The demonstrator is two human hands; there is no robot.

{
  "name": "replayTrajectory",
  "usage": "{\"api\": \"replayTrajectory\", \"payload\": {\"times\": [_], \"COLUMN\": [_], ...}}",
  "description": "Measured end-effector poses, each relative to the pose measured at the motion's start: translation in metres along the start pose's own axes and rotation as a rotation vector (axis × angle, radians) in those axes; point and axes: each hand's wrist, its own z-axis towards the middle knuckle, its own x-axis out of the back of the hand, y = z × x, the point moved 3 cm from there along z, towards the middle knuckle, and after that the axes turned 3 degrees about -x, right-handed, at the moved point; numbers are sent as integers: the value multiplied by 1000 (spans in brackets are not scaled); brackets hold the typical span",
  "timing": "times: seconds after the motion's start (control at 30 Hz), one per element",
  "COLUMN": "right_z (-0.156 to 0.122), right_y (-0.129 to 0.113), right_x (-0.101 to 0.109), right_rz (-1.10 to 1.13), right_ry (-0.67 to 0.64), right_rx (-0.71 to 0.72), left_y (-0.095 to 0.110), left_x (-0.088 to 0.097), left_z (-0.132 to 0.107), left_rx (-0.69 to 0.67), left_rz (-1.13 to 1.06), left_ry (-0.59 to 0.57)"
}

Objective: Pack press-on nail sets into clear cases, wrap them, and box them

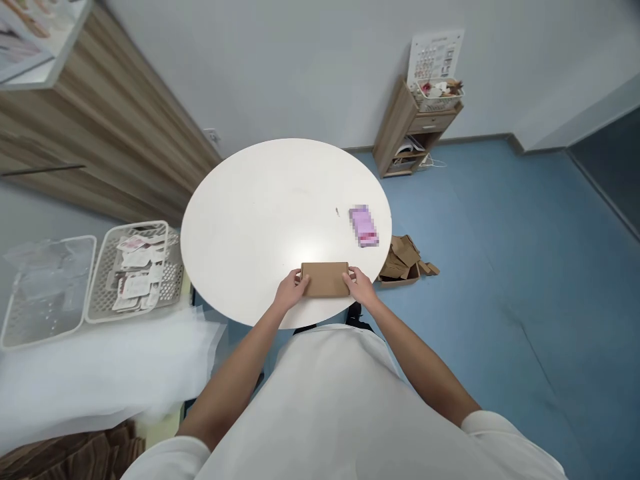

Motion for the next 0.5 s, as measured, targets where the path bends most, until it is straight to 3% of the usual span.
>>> {"api": "replayTrajectory", "payload": {"times": [0.13,0.3,0.4,0.5], "right_z": [-13,-21,-20,-16], "right_y": [42,116,160,194], "right_x": [66,144,175,195], "right_rz": [-48,22,121,270], "right_ry": [104,258,333,407], "right_rx": [-6,-127,-191,-187], "left_y": [58,146,187,212], "left_x": [-39,-120,-171,-212], "left_z": [9,30,43,50], "left_rx": [-100,-215,-285,-358], "left_rz": [57,86,106,31], "left_ry": [-186,-391,-423,-492]}}
